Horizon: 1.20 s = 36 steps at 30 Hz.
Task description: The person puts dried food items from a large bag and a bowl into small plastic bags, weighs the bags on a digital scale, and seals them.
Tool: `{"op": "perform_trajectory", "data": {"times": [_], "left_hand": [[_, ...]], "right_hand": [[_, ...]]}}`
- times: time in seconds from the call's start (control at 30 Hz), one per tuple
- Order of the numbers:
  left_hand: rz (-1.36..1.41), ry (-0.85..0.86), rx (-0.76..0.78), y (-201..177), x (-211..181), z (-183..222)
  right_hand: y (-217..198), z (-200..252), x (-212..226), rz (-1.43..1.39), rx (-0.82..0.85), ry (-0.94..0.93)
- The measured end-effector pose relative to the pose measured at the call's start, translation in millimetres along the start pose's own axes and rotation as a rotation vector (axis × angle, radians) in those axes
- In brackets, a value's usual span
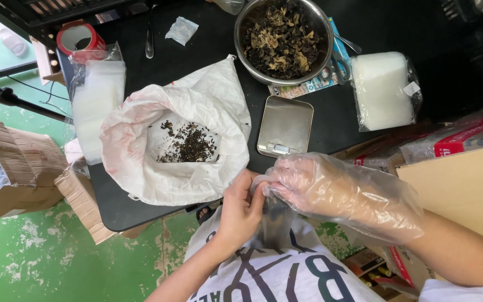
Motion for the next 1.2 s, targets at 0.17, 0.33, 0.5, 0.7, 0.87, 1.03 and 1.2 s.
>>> {"op": "perform_trajectory", "data": {"times": [0.17,0.33,0.5,0.7,0.87,1.03,1.2], "left_hand": [[0.113,-0.203,0.237,-6,4,-4],[-0.036,-0.022,0.178,-20,-4,-14],[-0.095,0.063,0.058,-37,-2,-5],[-0.201,-0.232,0.197,-56,-16,-10],[-0.305,0.01,0.145,-51,6,-1],[-0.324,0.09,0.112,-54,-3,7],[-0.265,0.032,0.121,-73,-5,2]], "right_hand": [[29,15,-6,0.304,-0.157,-0.462],[24,0,7,0.183,-0.164,-0.442],[25,-12,4,0.08,-0.057,-0.348],[43,-26,0,0.131,0.025,-0.358],[58,-36,6,0.137,0.003,-0.438],[57,-34,9,0.17,0.055,-0.399],[48,-21,-11,0.046,0.076,-0.27]]}}
Point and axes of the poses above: each hand's wrist, its own z-axis away from the middle knuckle, its own y-axis out of the palm, x = y × z, the point moved 6 cm from there along -z, towards the middle knuckle, and after that the axes turned 7 degrees about -x, right-handed, at the moved point
